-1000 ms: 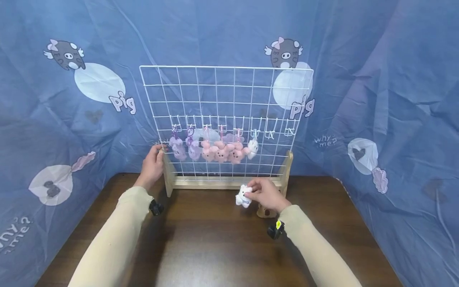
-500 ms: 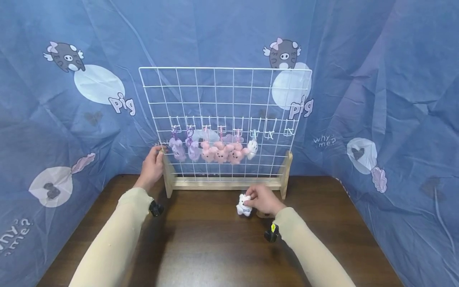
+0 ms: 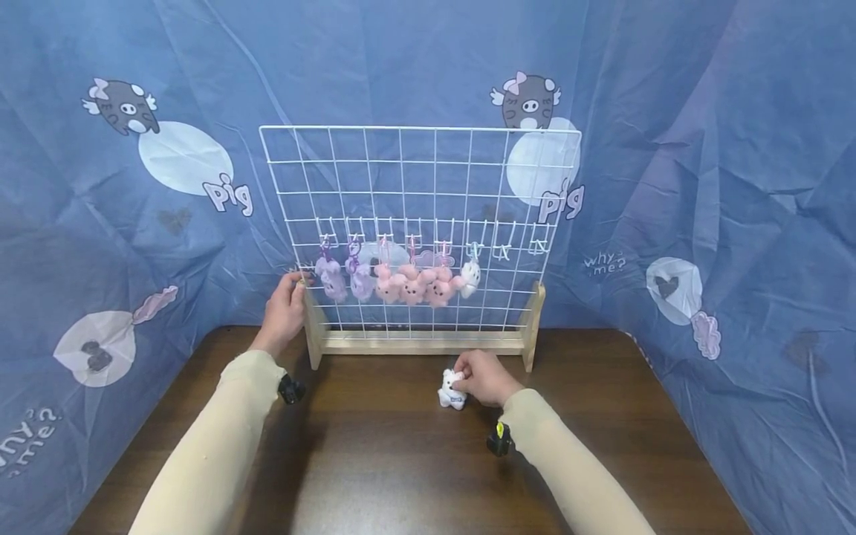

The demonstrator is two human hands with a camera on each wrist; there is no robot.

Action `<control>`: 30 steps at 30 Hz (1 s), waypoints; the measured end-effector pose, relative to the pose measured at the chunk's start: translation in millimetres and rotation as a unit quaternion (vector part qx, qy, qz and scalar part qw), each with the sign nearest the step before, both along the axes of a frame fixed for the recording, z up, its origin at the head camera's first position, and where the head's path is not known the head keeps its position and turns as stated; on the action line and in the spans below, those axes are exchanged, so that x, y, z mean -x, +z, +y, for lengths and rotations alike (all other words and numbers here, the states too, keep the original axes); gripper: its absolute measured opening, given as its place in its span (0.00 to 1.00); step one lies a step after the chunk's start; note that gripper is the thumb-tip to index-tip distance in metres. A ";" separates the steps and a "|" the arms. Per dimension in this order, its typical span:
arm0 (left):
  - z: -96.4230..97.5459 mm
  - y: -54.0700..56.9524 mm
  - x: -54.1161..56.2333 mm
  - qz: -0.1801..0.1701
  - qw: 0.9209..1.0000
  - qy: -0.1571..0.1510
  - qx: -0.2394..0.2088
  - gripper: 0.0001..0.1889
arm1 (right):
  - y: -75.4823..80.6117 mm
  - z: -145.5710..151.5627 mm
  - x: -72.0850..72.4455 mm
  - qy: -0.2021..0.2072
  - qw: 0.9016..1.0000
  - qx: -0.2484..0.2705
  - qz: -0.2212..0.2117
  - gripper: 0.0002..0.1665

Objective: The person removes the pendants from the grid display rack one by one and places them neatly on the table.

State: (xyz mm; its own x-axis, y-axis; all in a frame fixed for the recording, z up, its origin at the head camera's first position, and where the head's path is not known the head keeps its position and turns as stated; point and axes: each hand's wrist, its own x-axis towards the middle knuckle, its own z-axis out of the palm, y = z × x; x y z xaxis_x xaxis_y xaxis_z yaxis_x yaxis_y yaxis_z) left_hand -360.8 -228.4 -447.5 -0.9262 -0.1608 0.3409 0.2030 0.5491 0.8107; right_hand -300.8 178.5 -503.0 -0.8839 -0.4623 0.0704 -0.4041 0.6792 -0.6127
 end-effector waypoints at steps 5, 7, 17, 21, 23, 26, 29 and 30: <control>0.2 -1.0 0.8 0.003 1.000 0.001 0.000 0.17 | -0.8 -5.5 -1.1 -0.009 0.999 -0.035 0.025 0.08; 0.8 -1.5 0.7 0.003 1.000 0.002 -0.001 0.17 | -1.1 -7.3 -1.3 -0.011 0.998 -0.050 0.034 0.07; 1.4 -0.6 1.2 -0.003 1.000 0.001 -0.004 0.17 | -3.1 -13.9 -2.3 -0.010 0.994 -0.094 0.047 0.07; 1.1 0.7 0.8 -0.002 1.000 0.001 -0.003 0.17 | -3.7 -14.5 -1.4 -0.007 0.994 -0.099 0.054 0.08; 0.7 0.4 0.5 -0.001 1.000 0.002 -0.003 0.17 | -3.0 -15.0 -2.2 -0.006 0.994 -0.099 0.054 0.08; 0.5 -0.6 0.6 0.002 1.000 0.001 -0.003 0.16 | -1.2 -15.5 -3.8 -0.008 0.994 -0.098 0.047 0.08; 0.5 -1.9 1.2 0.002 1.000 0.001 -0.004 0.16 | 1.8 -14.1 -4.2 -0.010 0.995 -0.094 0.043 0.08; 0.6 -2.2 1.1 0.002 1.000 0.001 -0.005 0.16 | 2.9 -13.2 -4.0 -0.013 0.995 -0.091 0.038 0.09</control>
State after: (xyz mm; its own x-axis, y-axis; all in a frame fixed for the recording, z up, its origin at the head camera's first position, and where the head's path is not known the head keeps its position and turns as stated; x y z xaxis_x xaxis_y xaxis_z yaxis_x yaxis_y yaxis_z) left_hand -362.0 -227.8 -449.7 -0.9248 -0.1664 0.3421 0.2043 0.5413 0.8156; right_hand -296.8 165.3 -500.1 -0.8911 -0.4506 0.0543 -0.4251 0.7867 -0.4476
